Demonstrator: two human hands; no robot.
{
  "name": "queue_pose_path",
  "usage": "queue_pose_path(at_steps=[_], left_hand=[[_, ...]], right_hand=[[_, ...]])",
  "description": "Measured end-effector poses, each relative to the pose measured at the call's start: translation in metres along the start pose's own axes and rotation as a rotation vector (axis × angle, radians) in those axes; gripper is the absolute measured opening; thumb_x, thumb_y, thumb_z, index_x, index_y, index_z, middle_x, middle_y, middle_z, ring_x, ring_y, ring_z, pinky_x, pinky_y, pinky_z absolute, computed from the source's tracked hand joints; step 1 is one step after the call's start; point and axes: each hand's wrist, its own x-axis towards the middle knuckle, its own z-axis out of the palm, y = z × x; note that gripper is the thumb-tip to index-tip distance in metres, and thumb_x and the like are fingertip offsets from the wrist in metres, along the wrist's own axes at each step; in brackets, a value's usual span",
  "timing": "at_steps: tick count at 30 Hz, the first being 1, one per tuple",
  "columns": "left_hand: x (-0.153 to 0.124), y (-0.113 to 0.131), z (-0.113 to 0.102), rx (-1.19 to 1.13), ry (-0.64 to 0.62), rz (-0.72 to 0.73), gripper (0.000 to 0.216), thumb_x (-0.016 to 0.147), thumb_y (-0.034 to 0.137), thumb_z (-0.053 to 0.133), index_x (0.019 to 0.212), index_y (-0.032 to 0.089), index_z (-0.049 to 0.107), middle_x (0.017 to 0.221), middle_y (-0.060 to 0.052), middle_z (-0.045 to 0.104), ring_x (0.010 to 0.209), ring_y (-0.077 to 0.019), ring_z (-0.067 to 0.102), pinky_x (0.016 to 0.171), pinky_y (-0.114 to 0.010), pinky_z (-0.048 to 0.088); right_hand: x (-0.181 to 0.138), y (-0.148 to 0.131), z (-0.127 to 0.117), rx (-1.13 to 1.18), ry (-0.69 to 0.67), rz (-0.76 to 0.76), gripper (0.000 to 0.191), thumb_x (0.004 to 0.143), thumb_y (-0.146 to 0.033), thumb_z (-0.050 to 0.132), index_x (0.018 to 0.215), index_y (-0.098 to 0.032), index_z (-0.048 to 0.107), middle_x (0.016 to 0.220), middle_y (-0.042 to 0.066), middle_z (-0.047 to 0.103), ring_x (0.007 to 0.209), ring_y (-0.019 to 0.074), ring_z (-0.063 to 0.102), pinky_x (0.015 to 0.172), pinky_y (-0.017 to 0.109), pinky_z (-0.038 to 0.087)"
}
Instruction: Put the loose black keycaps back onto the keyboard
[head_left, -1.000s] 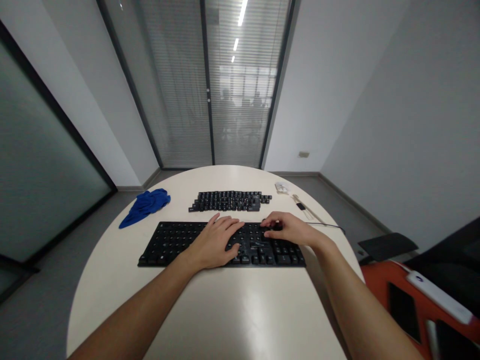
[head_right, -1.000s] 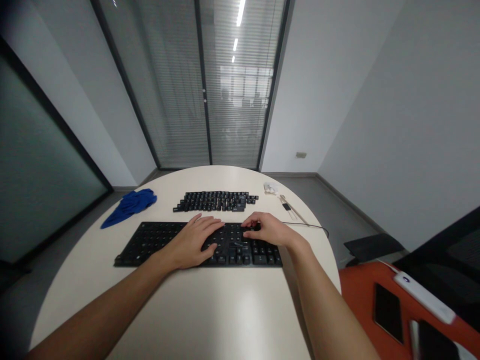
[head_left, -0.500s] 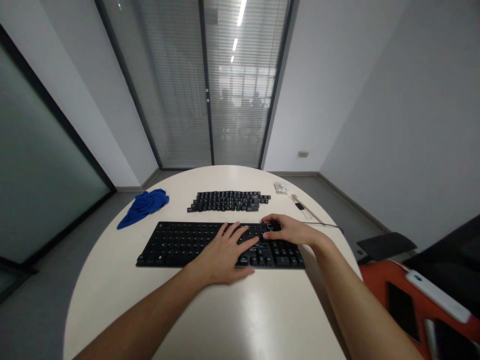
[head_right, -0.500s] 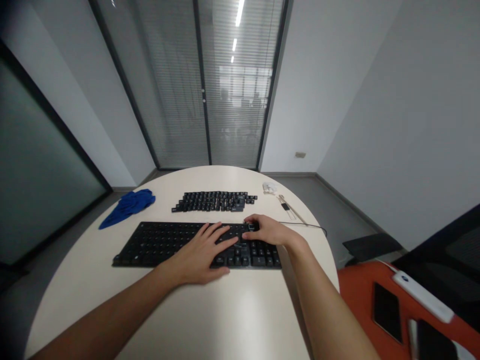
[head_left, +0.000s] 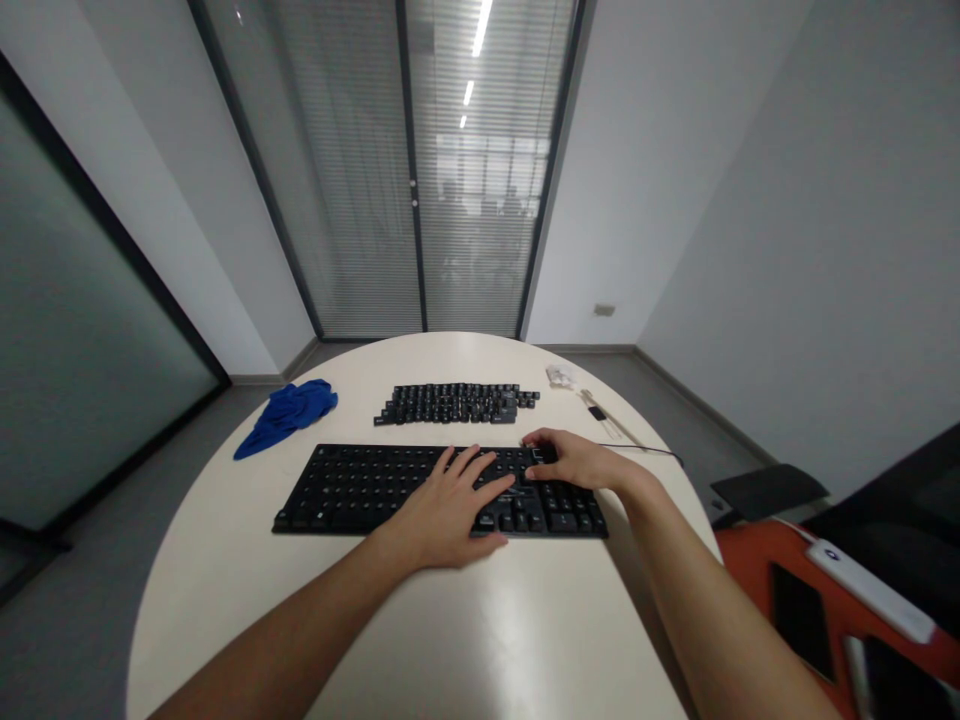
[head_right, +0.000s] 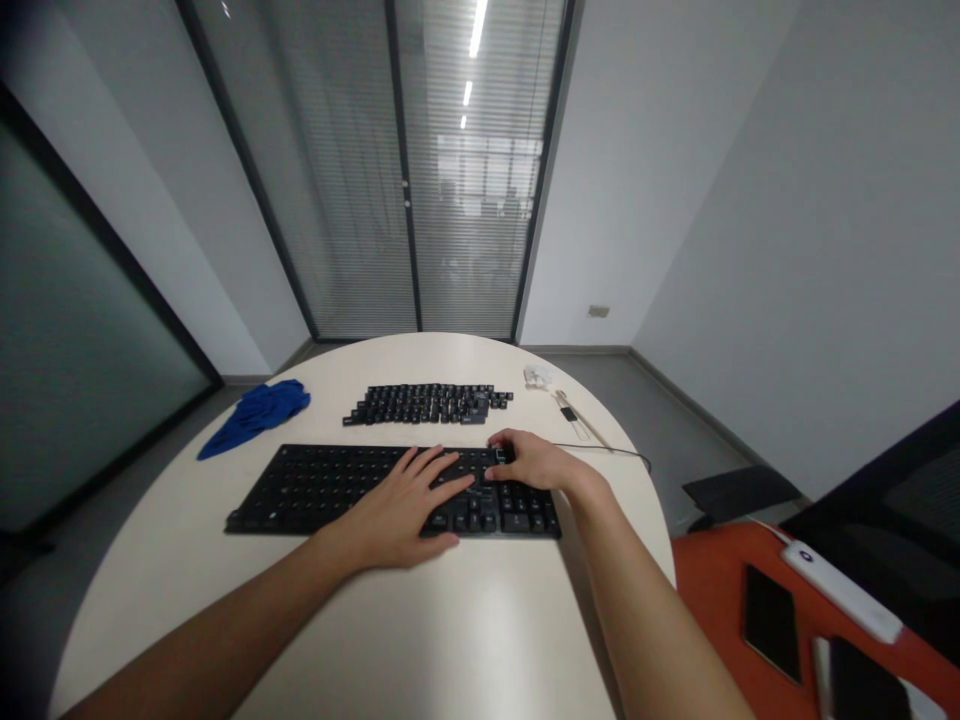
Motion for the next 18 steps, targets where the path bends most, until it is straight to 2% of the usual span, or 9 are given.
queue_pose_path(at_steps=[4,6,9,11,13,18], left_hand=[[0.0,0.0,-0.001,-0.011,-0.003,0.0,0.074,0.086,0.055,0.064,0.151,0.03,0.04,0.16,-0.012,0.035,0.148,-0.0387,0.027,0.119,-0.061,0.019],[-0.001,0.0,-0.001,-0.018,-0.001,0.001,0.073,0.086,0.055,0.064,0.151,0.03,0.04,0.161,-0.011,0.035,0.148,-0.0383,0.028,0.12,-0.061,0.018],[-0.001,0.0,-0.001,-0.014,-0.005,0.0,0.072,0.087,0.056,0.063,0.151,0.03,0.041,0.161,-0.011,0.034,0.148,-0.0378,0.028,0.12,-0.06,0.018],[-0.001,0.0,-0.001,-0.009,-0.009,0.001,0.072,0.088,0.057,0.062,0.151,0.03,0.041,0.16,-0.011,0.035,0.148,-0.0379,0.028,0.12,-0.06,0.018],[-0.001,0.0,-0.001,-0.007,-0.012,0.003,0.072,0.088,0.058,0.061,0.151,0.03,0.04,0.16,-0.011,0.035,0.148,-0.0381,0.028,0.12,-0.06,0.018],[0.0,0.0,-0.002,-0.007,-0.01,0.002,0.073,0.087,0.057,0.063,0.151,0.029,0.041,0.16,-0.012,0.035,0.148,-0.0385,0.027,0.12,-0.062,0.019]], right_hand=[[-0.001,0.004,-0.001,0.029,0.016,-0.059,0.061,0.074,-0.048,0.077,0.123,-0.015,0.063,0.116,0.01,0.071,0.107,0.027,0.065,0.097,0.039,0.048],[0.003,0.009,0.0,0.05,0.055,-0.084,0.053,0.08,-0.052,0.072,0.118,-0.015,0.066,0.108,0.009,0.073,0.101,0.0252,0.066,0.092,0.037,0.049],[0.015,0.023,0.002,0.025,0.239,-0.063,0.044,0.091,-0.05,0.058,0.114,-0.015,0.068,0.092,0.007,0.073,0.085,0.0221,0.067,0.081,0.035,0.051],[0.025,0.033,0.002,-0.041,0.378,-0.008,0.041,0.091,-0.043,0.059,0.12,-0.014,0.065,0.09,0.008,0.073,0.079,0.0208,0.066,0.078,0.033,0.05],[0.034,0.042,0.001,-0.084,0.447,0.036,0.042,0.089,-0.038,0.06,0.125,-0.016,0.063,0.09,0.007,0.072,0.074,0.0191,0.065,0.075,0.031,0.05],[0.045,0.05,-0.004,-0.169,0.487,0.065,0.054,0.087,-0.037,0.062,0.137,-0.019,0.058,0.091,0.004,0.071,0.074,0.018,0.064,0.073,0.029,0.048]])
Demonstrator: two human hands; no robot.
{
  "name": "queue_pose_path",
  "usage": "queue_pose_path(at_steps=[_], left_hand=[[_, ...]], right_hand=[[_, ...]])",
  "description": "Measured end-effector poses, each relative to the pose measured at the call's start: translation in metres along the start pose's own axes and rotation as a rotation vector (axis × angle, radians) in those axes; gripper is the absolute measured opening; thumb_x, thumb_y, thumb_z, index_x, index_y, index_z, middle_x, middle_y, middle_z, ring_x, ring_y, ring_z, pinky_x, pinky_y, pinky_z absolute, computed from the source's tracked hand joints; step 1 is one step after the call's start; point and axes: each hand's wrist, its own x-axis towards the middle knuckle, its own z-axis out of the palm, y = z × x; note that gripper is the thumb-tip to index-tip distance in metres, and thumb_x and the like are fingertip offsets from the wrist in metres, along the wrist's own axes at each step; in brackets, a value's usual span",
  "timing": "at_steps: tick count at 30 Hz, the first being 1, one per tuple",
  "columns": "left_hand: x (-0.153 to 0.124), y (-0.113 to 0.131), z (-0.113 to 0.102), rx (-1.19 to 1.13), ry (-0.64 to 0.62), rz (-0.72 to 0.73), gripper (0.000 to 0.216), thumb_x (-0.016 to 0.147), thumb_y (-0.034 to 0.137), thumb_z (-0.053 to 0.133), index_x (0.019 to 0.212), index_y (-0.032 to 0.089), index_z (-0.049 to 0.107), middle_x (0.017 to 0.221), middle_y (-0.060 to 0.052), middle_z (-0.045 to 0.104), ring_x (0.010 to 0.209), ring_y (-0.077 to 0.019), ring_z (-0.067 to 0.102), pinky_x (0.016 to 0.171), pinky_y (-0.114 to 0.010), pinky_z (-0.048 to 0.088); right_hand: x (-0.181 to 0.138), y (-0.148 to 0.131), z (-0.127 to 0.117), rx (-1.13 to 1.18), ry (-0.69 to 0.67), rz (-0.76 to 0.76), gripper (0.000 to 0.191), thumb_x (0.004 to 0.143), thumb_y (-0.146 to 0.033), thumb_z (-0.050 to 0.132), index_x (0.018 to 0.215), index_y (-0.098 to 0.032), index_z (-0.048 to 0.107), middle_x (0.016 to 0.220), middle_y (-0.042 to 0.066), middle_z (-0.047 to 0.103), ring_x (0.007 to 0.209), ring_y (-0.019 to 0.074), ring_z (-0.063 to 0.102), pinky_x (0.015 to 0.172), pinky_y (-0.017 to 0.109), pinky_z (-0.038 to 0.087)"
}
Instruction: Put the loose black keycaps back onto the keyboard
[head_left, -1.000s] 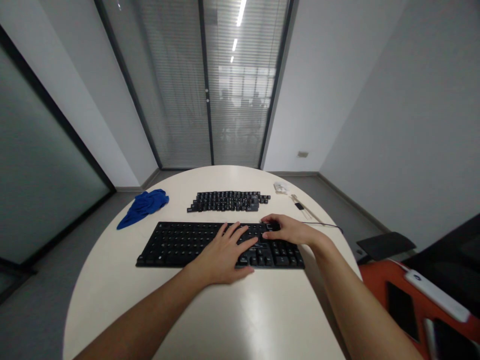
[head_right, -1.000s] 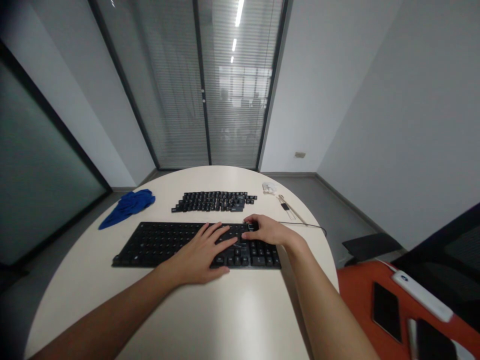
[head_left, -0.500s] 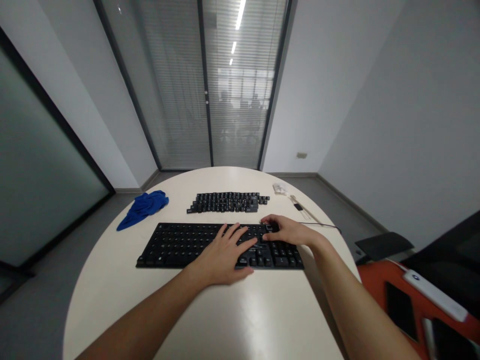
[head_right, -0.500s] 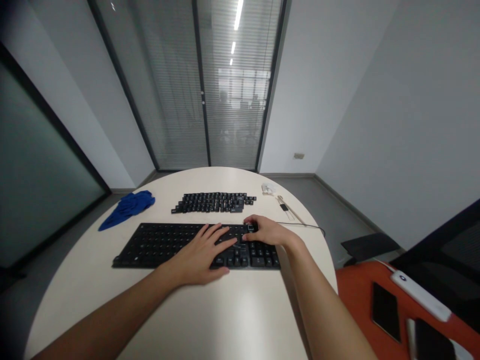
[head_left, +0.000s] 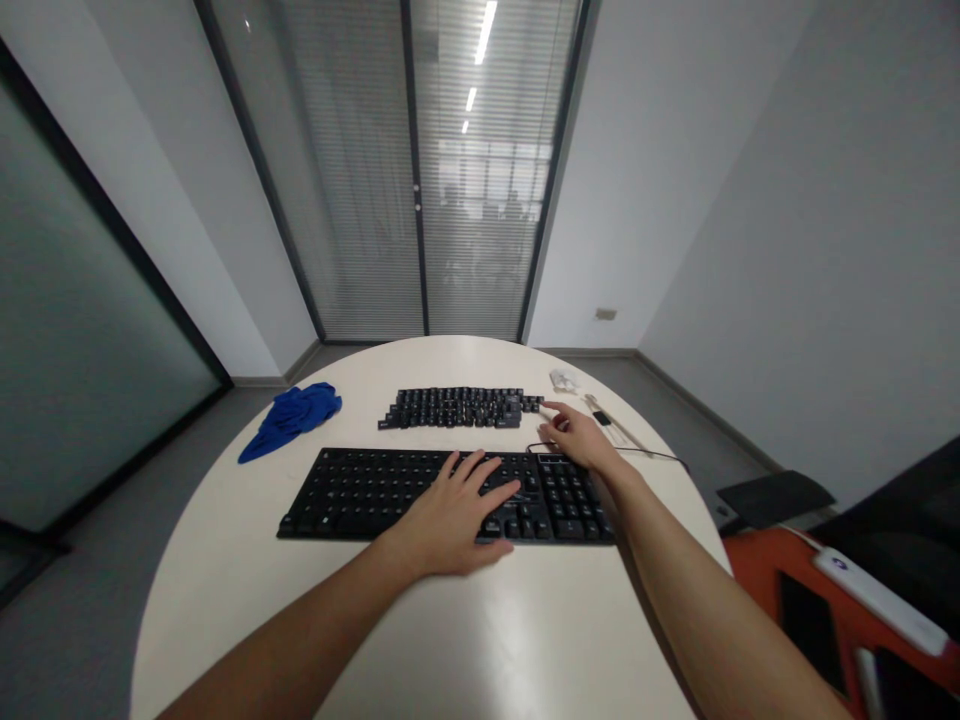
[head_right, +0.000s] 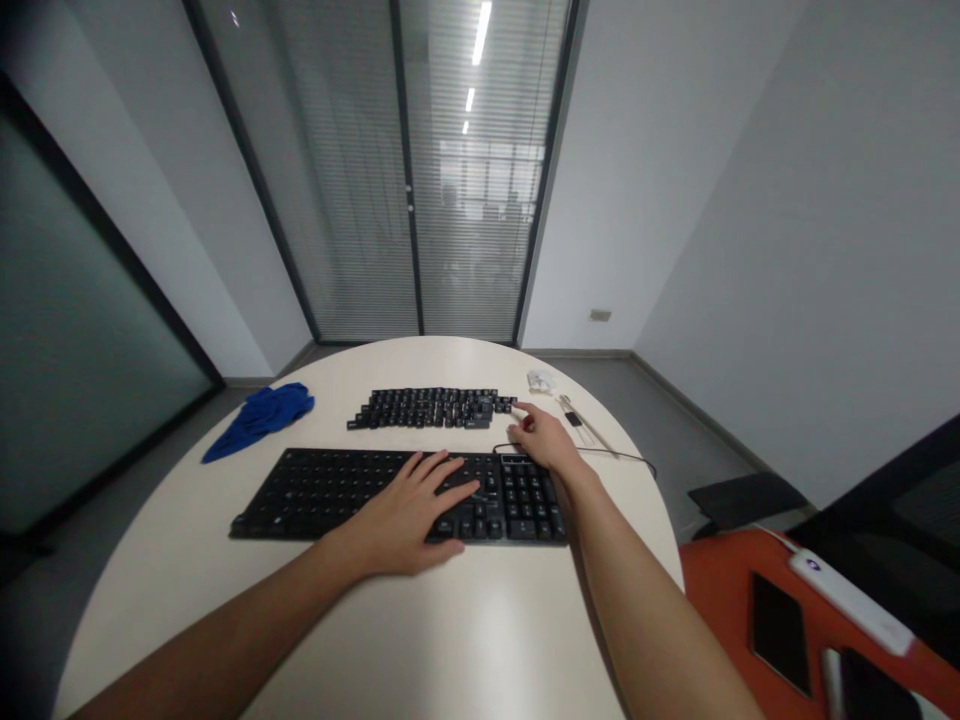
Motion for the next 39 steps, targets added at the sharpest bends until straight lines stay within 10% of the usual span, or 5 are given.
queue_pose_path(at_steps=[23,32,39], left_hand=[[0.0,-0.001,0.001,-0.039,-0.007,-0.012,0.085,0.088,0.058,0.057,0.157,0.018,0.025,0.161,-0.012,0.035,0.151,-0.035,0.023,0.123,-0.055,0.016],[-0.001,0.0,-0.001,-0.076,-0.003,-0.039,0.087,0.088,0.053,0.057,0.158,0.018,0.019,0.16,-0.013,0.036,0.15,-0.0353,0.024,0.123,-0.054,0.018],[-0.002,-0.002,-0.001,-0.081,0.0,-0.022,0.086,0.089,0.052,0.059,0.159,0.02,0.02,0.161,-0.012,0.036,0.151,-0.0355,0.023,0.123,-0.055,0.016]], right_hand=[[-0.007,-0.015,-0.009,-0.03,0.067,0.023,0.031,0.086,-0.041,0.062,0.103,-0.019,0.073,0.09,0.007,0.076,0.078,0.0215,0.069,0.071,0.031,0.05],[-0.046,-0.059,-0.031,0.236,-0.342,-0.356,0.029,0.082,-0.043,0.072,0.099,-0.02,0.077,0.098,0.006,0.076,0.092,0.023,0.069,0.089,0.036,0.052],[-0.046,-0.065,-0.025,0.131,-0.396,-0.472,0.02,0.081,-0.036,0.073,0.093,-0.021,0.078,0.093,0.005,0.074,0.089,0.0219,0.067,0.086,0.034,0.05]])
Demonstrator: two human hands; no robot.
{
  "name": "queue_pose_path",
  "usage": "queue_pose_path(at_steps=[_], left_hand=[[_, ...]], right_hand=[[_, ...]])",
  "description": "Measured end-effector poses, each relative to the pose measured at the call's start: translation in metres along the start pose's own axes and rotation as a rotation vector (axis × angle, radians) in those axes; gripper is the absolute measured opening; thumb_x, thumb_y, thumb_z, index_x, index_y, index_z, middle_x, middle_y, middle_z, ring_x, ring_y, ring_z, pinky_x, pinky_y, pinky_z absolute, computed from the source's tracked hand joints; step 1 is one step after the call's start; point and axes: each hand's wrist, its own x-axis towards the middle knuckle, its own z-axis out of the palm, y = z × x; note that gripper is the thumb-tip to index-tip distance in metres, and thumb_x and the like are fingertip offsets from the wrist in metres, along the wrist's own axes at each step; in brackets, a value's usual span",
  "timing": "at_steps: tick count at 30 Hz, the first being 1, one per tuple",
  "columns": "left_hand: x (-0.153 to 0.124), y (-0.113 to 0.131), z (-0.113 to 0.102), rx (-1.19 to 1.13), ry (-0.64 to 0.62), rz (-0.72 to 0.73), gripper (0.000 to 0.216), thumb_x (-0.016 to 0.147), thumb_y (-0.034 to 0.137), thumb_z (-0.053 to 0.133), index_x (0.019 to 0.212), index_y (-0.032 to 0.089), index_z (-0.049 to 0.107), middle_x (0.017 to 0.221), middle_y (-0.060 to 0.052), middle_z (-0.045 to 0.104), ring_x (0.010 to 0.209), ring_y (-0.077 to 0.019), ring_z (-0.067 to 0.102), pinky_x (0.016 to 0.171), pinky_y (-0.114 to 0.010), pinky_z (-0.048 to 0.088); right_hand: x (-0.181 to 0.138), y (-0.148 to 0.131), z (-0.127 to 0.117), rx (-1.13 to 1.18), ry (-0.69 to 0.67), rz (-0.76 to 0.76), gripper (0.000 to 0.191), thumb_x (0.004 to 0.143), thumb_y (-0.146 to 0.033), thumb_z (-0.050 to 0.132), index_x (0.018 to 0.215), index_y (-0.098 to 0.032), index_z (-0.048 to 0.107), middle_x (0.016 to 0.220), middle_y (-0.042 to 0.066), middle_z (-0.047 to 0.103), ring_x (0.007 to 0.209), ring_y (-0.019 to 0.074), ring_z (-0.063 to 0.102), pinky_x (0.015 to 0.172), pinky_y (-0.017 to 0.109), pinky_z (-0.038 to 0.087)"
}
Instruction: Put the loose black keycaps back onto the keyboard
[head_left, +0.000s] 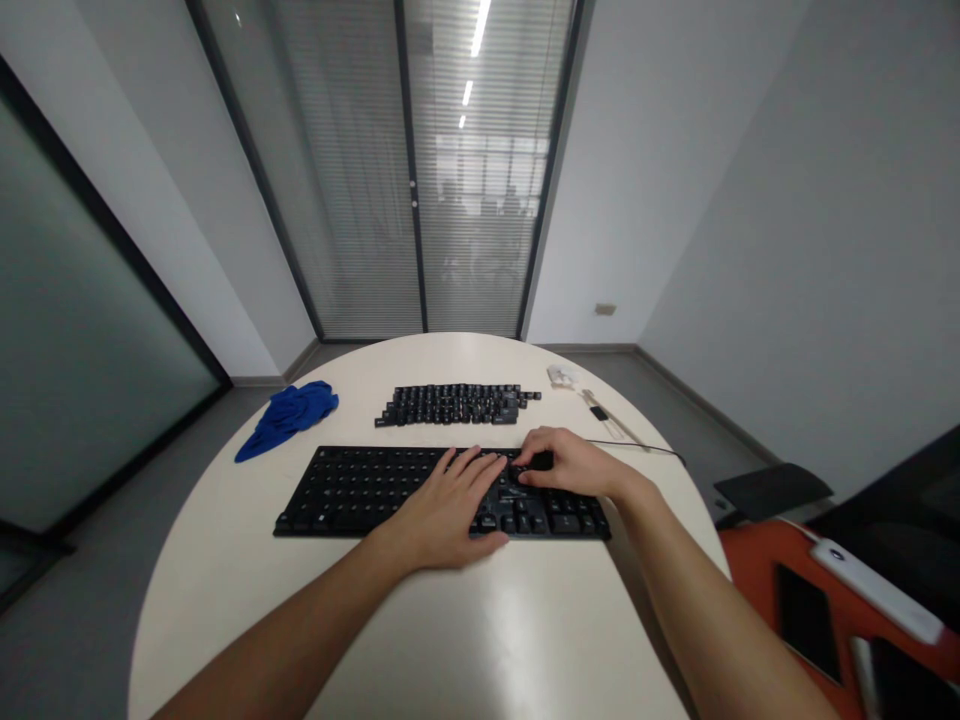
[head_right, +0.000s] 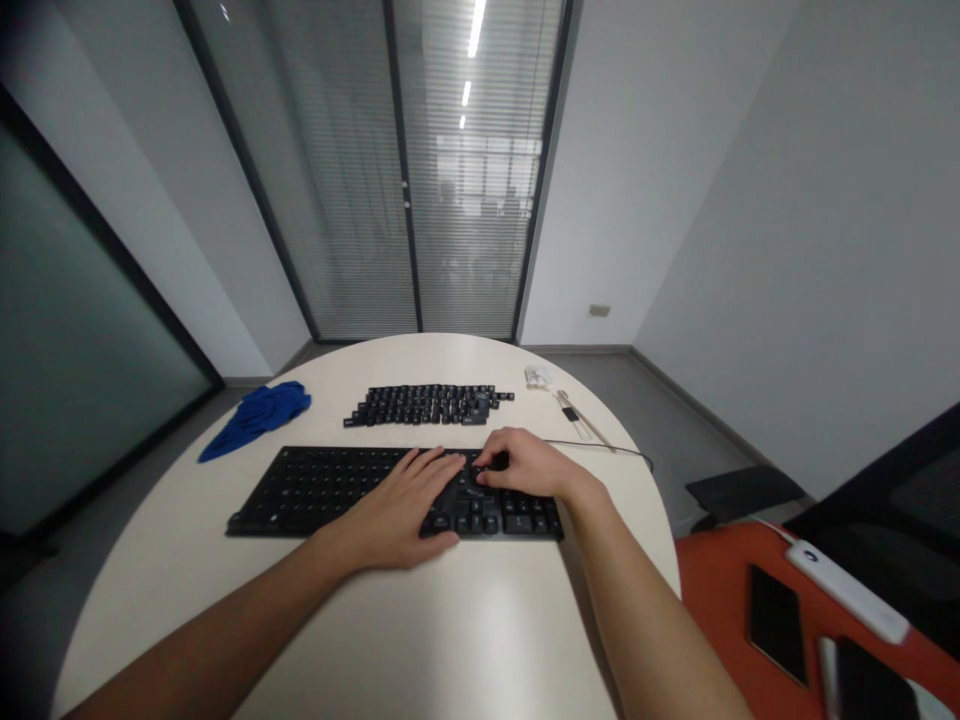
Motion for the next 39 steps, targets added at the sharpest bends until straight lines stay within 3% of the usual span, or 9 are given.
queue_pose_path(at_steps=[8,19,27,39], left_hand=[[0.0,-0.002,0.0,0.019,0.005,0.017,0.084,0.087,0.052,0.063,0.158,0.026,0.025,0.161,-0.011,0.034,0.15,-0.036,0.025,0.122,-0.058,0.017],[0.001,-0.003,0.003,0.013,-0.001,0.008,0.085,0.087,0.053,0.063,0.158,0.027,0.025,0.161,-0.01,0.034,0.15,-0.0373,0.025,0.121,-0.059,0.018],[0.001,-0.001,-0.001,0.014,-0.003,0.013,0.08,0.086,0.05,0.067,0.156,0.032,0.032,0.161,-0.01,0.034,0.149,-0.0384,0.027,0.12,-0.061,0.019],[0.001,-0.003,0.002,0.013,0.032,0.028,0.076,0.085,0.05,0.067,0.153,0.033,0.037,0.16,-0.008,0.036,0.147,-0.0383,0.029,0.12,-0.062,0.02]], right_hand=[[0.001,-0.004,0.002,-0.079,0.011,0.014,0.012,0.078,-0.029,0.071,0.087,-0.021,0.075,0.09,0.003,0.073,0.089,0.0225,0.065,0.085,0.035,0.049],[0.0,0.003,0.002,-0.012,-0.025,-0.002,0.016,0.08,-0.033,0.073,0.088,-0.02,0.076,0.087,0.003,0.072,0.086,0.0209,0.067,0.084,0.032,0.05],[0.001,-0.011,0.002,-0.146,-0.021,0.062,0.009,0.074,-0.023,0.07,0.081,-0.02,0.074,0.083,0.002,0.071,0.083,0.0204,0.066,0.08,0.03,0.049],[-0.001,-0.014,0.001,-0.212,-0.038,0.089,0.012,0.072,-0.025,0.07,0.083,-0.021,0.074,0.086,0.002,0.074,0.084,0.0213,0.067,0.079,0.029,0.049]])
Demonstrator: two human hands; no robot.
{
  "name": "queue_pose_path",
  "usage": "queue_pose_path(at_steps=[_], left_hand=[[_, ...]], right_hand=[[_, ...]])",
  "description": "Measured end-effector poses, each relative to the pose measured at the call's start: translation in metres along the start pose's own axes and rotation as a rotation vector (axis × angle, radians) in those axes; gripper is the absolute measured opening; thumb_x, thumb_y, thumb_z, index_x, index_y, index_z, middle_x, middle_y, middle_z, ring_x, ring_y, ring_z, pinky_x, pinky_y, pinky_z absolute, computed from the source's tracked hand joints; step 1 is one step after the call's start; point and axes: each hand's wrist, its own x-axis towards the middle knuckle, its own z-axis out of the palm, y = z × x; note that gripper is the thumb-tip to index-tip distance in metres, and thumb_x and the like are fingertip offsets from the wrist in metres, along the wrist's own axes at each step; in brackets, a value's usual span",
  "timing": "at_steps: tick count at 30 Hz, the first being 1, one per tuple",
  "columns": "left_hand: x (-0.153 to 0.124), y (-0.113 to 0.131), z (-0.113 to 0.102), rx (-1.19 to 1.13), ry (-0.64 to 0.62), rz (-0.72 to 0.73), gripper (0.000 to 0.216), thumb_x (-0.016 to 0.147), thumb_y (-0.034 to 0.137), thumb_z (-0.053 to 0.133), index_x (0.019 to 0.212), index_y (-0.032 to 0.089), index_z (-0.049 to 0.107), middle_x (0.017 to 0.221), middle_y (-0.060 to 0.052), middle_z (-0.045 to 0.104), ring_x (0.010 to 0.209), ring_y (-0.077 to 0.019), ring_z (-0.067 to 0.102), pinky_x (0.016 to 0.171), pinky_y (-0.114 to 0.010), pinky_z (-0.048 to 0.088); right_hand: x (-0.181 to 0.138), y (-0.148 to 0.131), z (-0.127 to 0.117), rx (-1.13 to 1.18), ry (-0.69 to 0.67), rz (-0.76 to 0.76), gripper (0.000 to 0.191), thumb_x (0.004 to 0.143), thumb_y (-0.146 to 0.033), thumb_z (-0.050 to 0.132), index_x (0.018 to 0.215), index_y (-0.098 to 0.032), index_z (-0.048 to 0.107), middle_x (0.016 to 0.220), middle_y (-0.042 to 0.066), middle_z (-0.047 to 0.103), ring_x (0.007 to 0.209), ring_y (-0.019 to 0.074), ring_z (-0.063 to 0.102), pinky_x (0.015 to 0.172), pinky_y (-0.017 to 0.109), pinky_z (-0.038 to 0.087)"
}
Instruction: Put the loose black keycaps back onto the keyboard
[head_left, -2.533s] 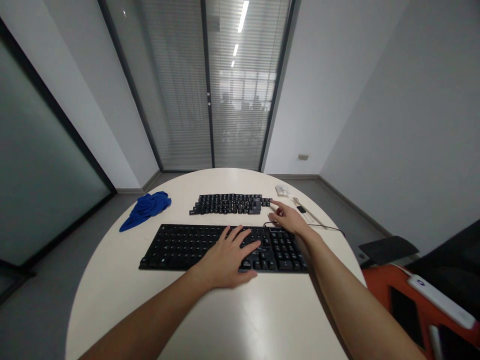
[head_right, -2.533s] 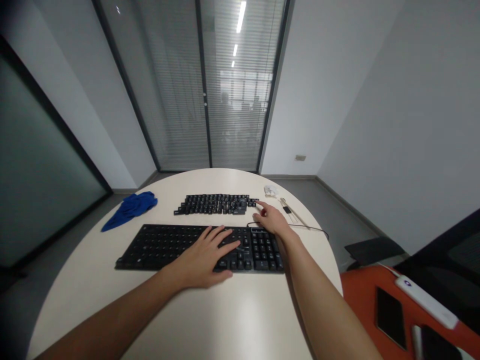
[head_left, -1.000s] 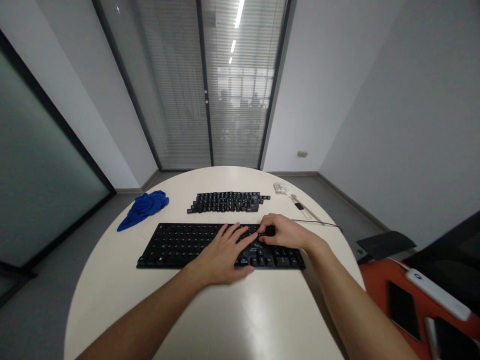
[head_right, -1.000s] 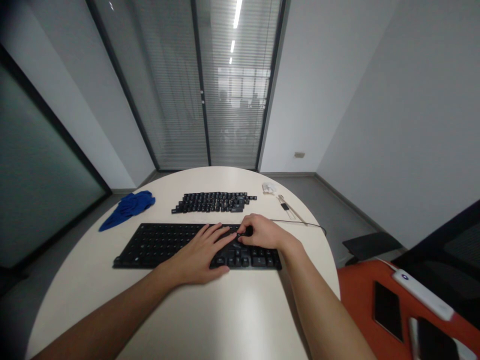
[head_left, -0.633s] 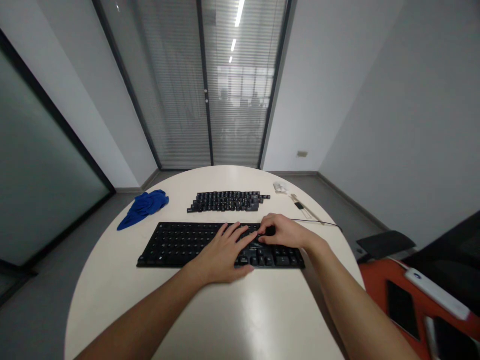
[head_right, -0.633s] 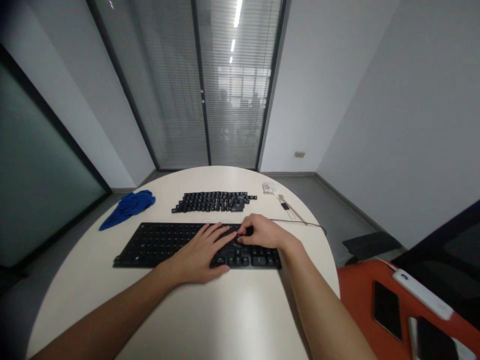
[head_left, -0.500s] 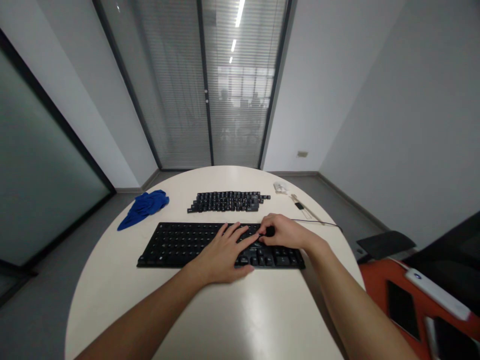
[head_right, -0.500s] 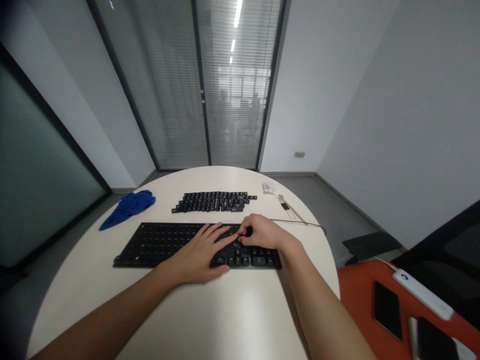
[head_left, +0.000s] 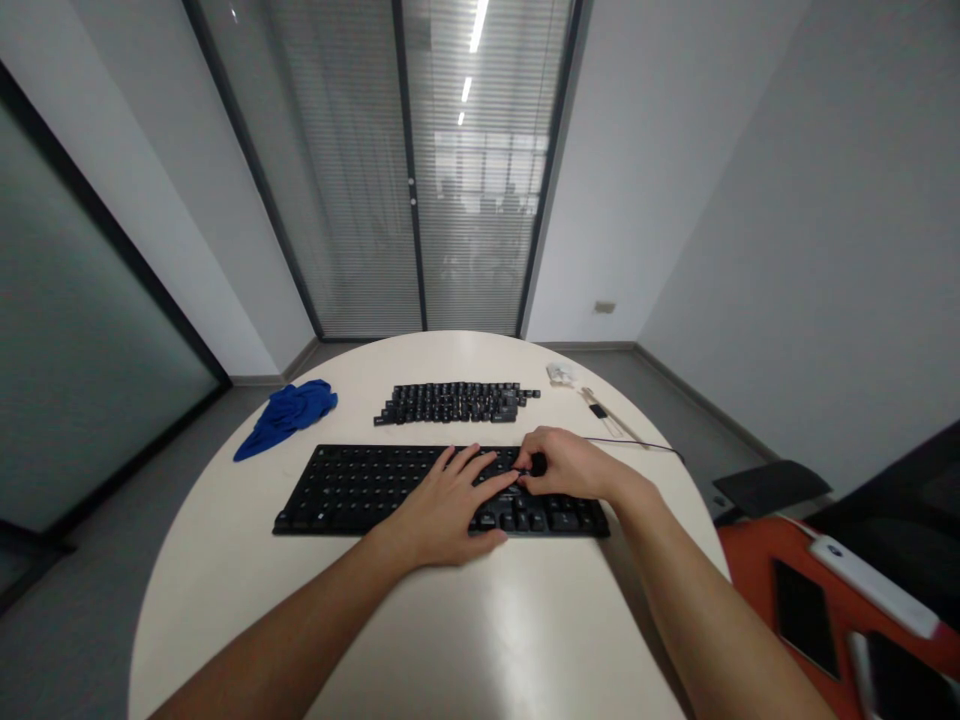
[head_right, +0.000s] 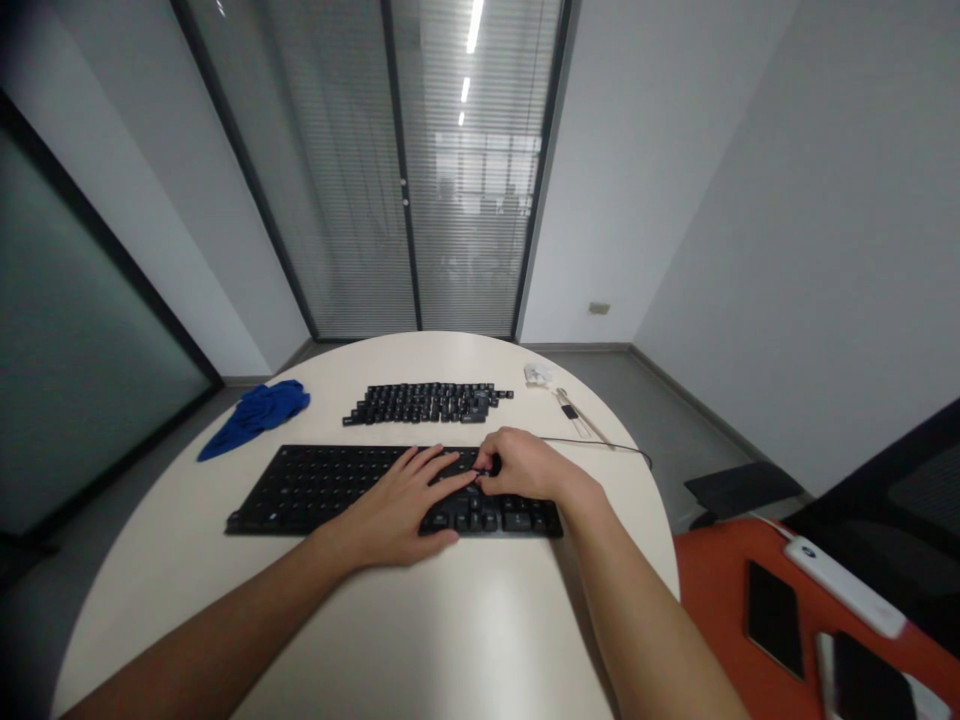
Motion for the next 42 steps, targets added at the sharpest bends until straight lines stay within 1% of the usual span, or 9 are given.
queue_pose_path(at_steps=[6,9,12,16,20,23,29,37,42], left_hand=[[0.001,0.001,-0.001,0.004,0.01,-0.002,0.072,0.085,0.051,0.066,0.15,0.031,0.041,0.158,-0.009,0.039,0.146,-0.0374,0.031,0.12,-0.06,0.021],[0.001,0.002,-0.002,0.006,0.01,-0.004,0.069,0.086,0.051,0.065,0.148,0.03,0.044,0.156,-0.01,0.042,0.145,-0.0374,0.033,0.119,-0.06,0.022],[0.001,0.003,-0.003,0.015,0.0,-0.007,0.071,0.085,0.051,0.066,0.149,0.03,0.043,0.157,-0.011,0.04,0.146,-0.0378,0.032,0.119,-0.06,0.023],[0.001,0.004,-0.003,0.016,-0.002,-0.01,0.071,0.085,0.05,0.066,0.149,0.03,0.043,0.157,-0.01,0.04,0.146,-0.0369,0.032,0.119,-0.059,0.023],[0.0,0.003,-0.003,0.024,-0.001,-0.006,0.071,0.085,0.052,0.066,0.149,0.029,0.044,0.157,-0.011,0.04,0.146,-0.0368,0.031,0.12,-0.059,0.022],[0.0,0.003,-0.003,0.03,-0.006,-0.001,0.076,0.083,0.053,0.069,0.15,0.029,0.043,0.158,-0.011,0.039,0.147,-0.038,0.03,0.12,-0.06,0.022],[0.001,0.003,-0.003,0.037,-0.015,0.0,0.079,0.081,0.056,0.071,0.149,0.029,0.043,0.156,-0.011,0.041,0.145,-0.0387,0.032,0.119,-0.06,0.023],[0.002,0.006,-0.009,0.019,-0.018,0.0,0.075,0.081,0.055,0.071,0.147,0.03,0.046,0.151,-0.009,0.047,0.141,-0.0369,0.038,0.118,-0.058,0.027],[0.005,0.007,-0.01,0.021,-0.016,-0.004,0.072,0.079,0.053,0.073,0.143,0.029,0.051,0.148,-0.008,0.05,0.14,-0.0375,0.039,0.117,-0.057,0.029]], right_hand=[[0.001,-0.022,-0.004,-0.217,-0.009,0.045,0.018,0.071,-0.026,0.069,0.087,-0.021,0.076,0.086,0.006,0.076,0.082,0.0247,0.068,0.073,0.03,0.047],[0.001,-0.024,-0.005,-0.239,-0.004,0.043,0.019,0.072,-0.026,0.07,0.089,-0.022,0.077,0.087,0.007,0.076,0.084,0.0252,0.068,0.074,0.03,0.048],[0.0,-0.014,-0.004,-0.131,-0.009,0.035,0.017,0.076,-0.028,0.071,0.091,-0.023,0.078,0.09,0.005,0.077,0.086,0.0235,0.068,0.077,0.03,0.049],[-0.001,0.007,-0.001,0.066,0.007,-0.064,0.018,0.086,-0.032,0.065,0.094,-0.022,0.077,0.093,0.004,0.075,0.088,0.0212,0.068,0.085,0.032,0.05],[-0.002,0.023,0.006,0.062,0.142,-0.068,0.034,0.087,-0.038,0.067,0.116,-0.02,0.071,0.115,0.011,0.07,0.114,0.028,0.061,0.102,0.043,0.045],[-0.001,0.027,0.01,0.086,0.104,-0.023,0.04,0.09,-0.043,0.064,0.121,-0.019,0.069,0.121,0.013,0.068,0.119,0.0291,0.059,0.106,0.045,0.043],[0.0,0.025,0.009,0.146,0.035,0.038,0.044,0.089,-0.049,0.064,0.119,-0.018,0.068,0.118,0.011,0.069,0.112,0.0273,0.062,0.102,0.04,0.046],[0.0,0.025,0.01,0.232,-0.004,0.19,0.045,0.082,-0.046,0.071,0.116,-0.018,0.067,0.114,0.009,0.071,0.105,0.026,0.065,0.095,0.039,0.049],[0.002,0.02,0.008,0.235,-0.028,0.23,0.047,0.081,-0.045,0.071,0.117,-0.016,0.065,0.112,0.009,0.072,0.103,0.0255,0.067,0.092,0.037,0.05]])
